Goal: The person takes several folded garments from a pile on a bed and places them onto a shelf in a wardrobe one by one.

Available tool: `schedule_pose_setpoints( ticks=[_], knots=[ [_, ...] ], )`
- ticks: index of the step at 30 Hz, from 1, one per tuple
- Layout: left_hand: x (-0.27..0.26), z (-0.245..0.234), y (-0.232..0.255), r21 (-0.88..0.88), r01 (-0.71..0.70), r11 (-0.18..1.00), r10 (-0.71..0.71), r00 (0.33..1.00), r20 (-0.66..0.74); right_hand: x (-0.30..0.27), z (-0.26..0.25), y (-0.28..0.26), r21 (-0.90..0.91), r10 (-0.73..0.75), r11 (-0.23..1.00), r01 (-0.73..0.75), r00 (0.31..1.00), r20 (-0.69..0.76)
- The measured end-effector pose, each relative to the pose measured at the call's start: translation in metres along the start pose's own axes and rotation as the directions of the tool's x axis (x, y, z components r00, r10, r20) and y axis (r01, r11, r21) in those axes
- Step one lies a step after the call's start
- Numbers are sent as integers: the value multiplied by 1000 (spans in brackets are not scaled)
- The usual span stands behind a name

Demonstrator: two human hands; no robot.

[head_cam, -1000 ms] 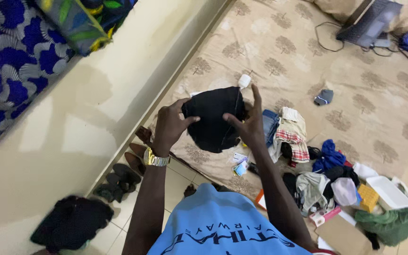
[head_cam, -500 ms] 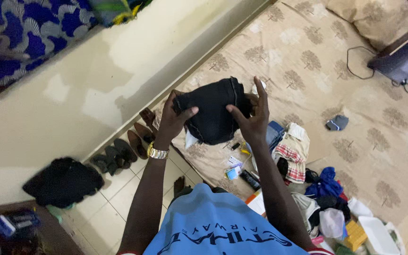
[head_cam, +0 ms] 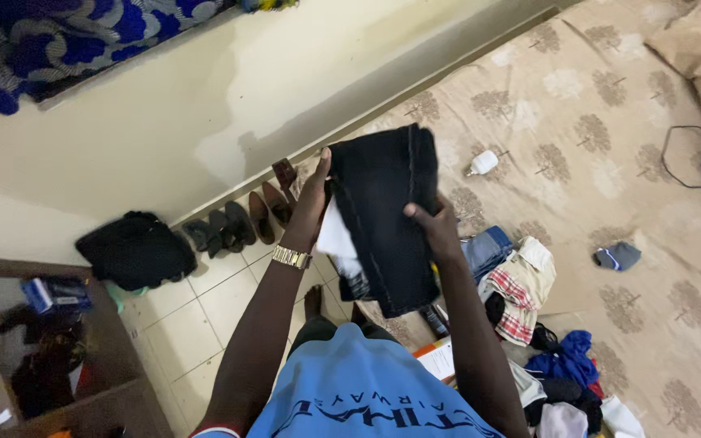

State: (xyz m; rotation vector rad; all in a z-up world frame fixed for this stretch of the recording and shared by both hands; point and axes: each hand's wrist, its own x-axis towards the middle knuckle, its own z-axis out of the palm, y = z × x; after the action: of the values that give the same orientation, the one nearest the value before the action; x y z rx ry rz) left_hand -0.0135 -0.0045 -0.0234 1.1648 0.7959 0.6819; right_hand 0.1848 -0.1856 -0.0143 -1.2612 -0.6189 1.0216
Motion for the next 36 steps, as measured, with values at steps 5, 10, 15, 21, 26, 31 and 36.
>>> schedule_pose_setpoints(
  ticks=[5,10,15,21,26,31,36],
  knots=[
    [-39,10,6,164,101,981,-134,971,199,-2,20,-41,57,-75,995,79,995,-67],
    [-63,26,16,-425,59,903,-40,998,54,-7,17,-36,-170,-44,982,75,983,180],
    [-69,26,26,-481,-1,877,-38,997,-71,-4,-1,-18,-162,141,982,-94,942,305],
    [-69,10,30,-574,-13,819,-29,998,-64,-2,38,-32,-84,76,995,-58,973,219],
    [-90,-14,38,-417,58,907,-68,998,-9,7,69,-42,79,-8,997,-18,951,309],
    [-118,-68,14,189,-290,938,332,909,-254,17,116,-35,-89,-4,995,40,928,372],
    [-182,-163,12,729,-126,673,459,844,-278,29,167,-15,-145,28,989,40,897,440]
  ],
)
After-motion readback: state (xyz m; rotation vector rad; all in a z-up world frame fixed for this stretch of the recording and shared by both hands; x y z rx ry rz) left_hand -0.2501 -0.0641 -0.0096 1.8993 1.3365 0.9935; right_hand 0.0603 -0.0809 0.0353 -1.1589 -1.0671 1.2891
